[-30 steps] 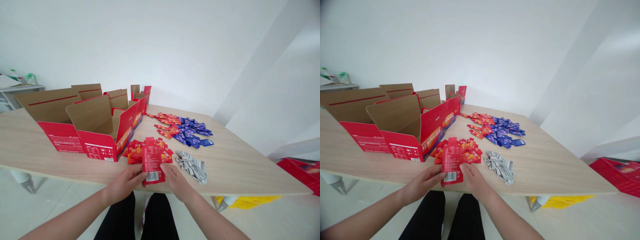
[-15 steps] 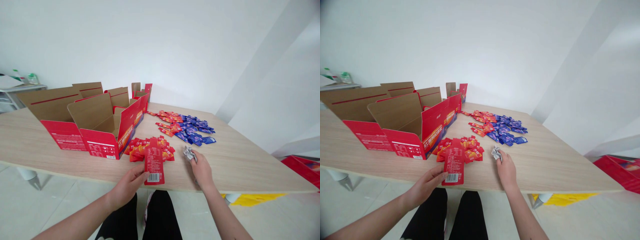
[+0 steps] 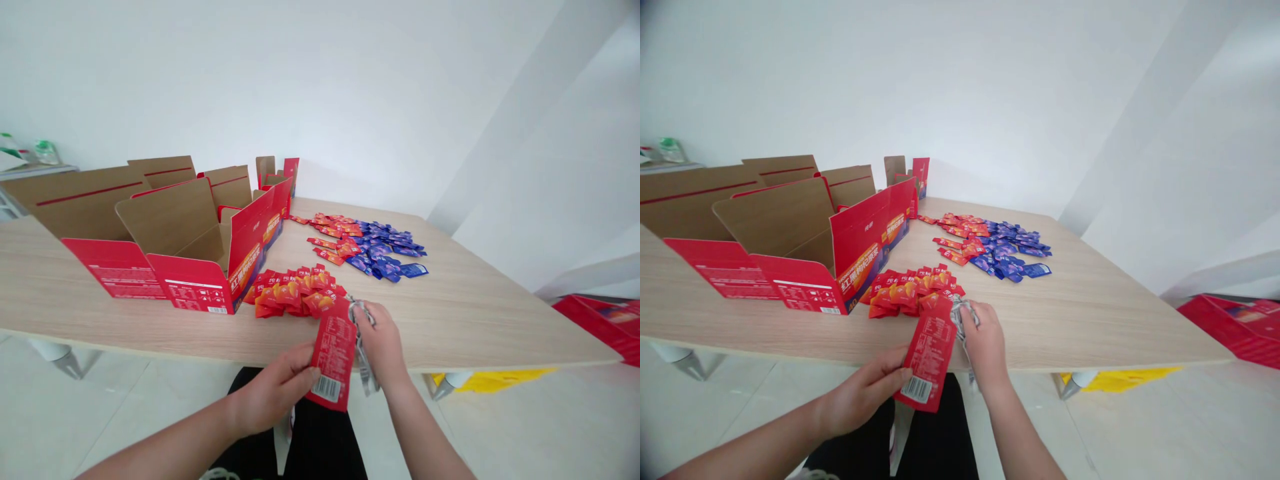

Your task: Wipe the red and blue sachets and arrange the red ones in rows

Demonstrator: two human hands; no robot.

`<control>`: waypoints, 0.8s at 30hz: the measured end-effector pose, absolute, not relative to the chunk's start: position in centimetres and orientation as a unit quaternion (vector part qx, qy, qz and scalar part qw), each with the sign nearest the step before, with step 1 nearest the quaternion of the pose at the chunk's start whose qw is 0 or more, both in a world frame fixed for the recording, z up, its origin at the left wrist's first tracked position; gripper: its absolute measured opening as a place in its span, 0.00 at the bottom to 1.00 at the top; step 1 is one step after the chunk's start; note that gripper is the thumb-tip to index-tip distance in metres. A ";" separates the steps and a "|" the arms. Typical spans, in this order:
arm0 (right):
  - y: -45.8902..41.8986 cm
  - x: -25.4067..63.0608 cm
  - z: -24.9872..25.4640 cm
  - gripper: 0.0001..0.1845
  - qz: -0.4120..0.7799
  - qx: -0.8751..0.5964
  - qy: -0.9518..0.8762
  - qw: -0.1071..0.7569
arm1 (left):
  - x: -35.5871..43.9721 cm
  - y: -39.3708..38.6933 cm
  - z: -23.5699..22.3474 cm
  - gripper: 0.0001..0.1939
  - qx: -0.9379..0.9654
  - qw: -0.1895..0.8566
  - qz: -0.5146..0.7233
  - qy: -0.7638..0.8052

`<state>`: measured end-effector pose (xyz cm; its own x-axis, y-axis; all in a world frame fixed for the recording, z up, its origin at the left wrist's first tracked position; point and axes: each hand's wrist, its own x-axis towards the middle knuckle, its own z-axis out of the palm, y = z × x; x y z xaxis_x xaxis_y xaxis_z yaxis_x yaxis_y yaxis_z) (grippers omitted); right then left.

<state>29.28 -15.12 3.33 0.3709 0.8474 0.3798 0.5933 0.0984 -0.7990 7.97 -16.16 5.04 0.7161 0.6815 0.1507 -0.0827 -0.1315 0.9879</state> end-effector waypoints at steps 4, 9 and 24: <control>-17.5 26.8 3.9 0.29 0.347 -0.577 -0.445 0.591 | 8.8 -15.6 5.0 0.11 0.802 0.368 0.351 0.314; -19.0 23.3 4.1 0.28 0.467 -0.546 -0.310 0.623 | 9.5 -16.5 5.0 0.06 0.915 0.126 0.327 0.199; -18.1 25.7 4.1 0.27 0.428 -0.515 -0.285 0.686 | 7.8 -15.8 4.4 0.19 0.710 0.579 0.253 0.311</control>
<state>25.74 -18.14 4.15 0.4712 0.8806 -0.0497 -0.2944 0.1039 -0.9500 7.83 -15.83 4.37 0.6783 0.7348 -0.0019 0.1499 -0.1358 0.9793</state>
